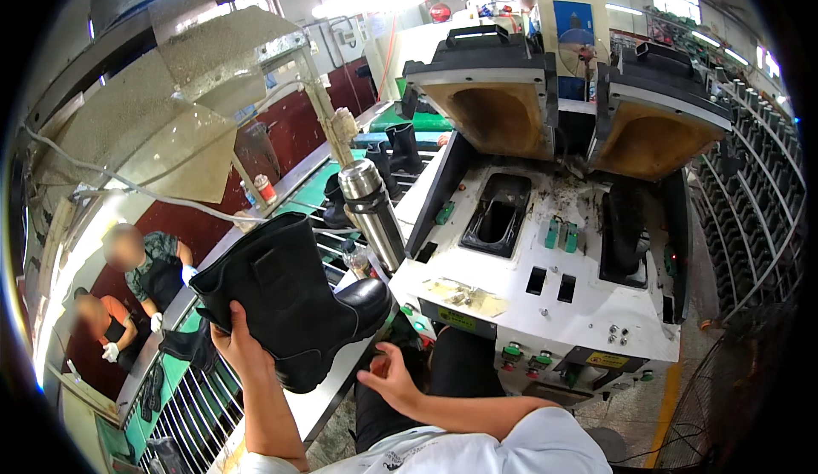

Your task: The person takes boots from a conveyor belt, places them one at a time into a machine, and then presses buttons to operate the machine.

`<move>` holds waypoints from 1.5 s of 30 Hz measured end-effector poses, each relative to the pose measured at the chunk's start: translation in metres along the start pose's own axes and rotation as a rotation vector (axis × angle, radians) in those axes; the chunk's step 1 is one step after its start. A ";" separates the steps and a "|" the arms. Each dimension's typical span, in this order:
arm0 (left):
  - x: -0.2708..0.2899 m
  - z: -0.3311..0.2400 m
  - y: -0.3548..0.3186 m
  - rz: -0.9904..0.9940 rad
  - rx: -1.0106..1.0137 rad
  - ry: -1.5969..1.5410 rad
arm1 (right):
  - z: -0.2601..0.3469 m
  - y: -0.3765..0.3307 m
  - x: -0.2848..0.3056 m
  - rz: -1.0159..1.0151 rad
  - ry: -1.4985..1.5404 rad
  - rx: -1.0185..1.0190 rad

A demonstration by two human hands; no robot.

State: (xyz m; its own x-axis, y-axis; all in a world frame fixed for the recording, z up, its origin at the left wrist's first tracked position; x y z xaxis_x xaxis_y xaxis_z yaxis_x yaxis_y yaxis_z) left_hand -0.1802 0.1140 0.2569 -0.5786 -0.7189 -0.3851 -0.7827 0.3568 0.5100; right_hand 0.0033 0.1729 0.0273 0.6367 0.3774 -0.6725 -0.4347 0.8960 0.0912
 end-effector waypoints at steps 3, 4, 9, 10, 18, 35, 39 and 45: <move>-0.019 -0.002 0.004 0.035 0.094 -0.142 | -0.031 0.014 0.002 0.033 0.223 -0.202; -0.031 -0.002 0.004 0.051 0.154 -0.207 | -0.030 0.034 0.000 0.063 0.376 -0.150; -0.066 0.012 0.000 0.086 0.300 -0.388 | 0.003 0.085 -0.030 0.325 0.659 -0.057; -0.071 0.018 0.001 0.116 0.368 -0.440 | 0.014 0.085 -0.031 0.313 0.701 -0.043; -0.135 0.153 -0.039 0.026 0.905 -0.689 | 0.165 0.121 0.065 -0.210 0.204 0.165; -0.363 0.393 -0.275 -0.356 1.788 -1.191 | 0.395 0.263 0.188 -0.834 -1.316 -0.144; -0.389 0.433 -0.284 -0.429 1.818 -1.183 | 0.400 0.314 0.180 -0.768 -1.624 -0.141; -0.420 0.418 -0.315 -0.560 1.945 -1.222 | 0.416 0.334 0.233 -0.862 -1.716 -0.268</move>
State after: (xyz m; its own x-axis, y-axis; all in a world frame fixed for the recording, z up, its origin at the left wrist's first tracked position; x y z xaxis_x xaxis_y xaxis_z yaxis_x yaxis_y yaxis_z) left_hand 0.2136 0.5526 -0.0640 0.4353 -0.6231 -0.6498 0.3451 0.7821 -0.5188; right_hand 0.2709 0.6571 0.2066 0.4748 -0.1351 0.8697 0.3218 0.9464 -0.0287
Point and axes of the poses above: each hand's wrist, its own y-axis towards the middle knuckle, its own x-axis out of the back of the hand, z = x × y, the point moved 8 cm from there along y, towards the middle knuckle
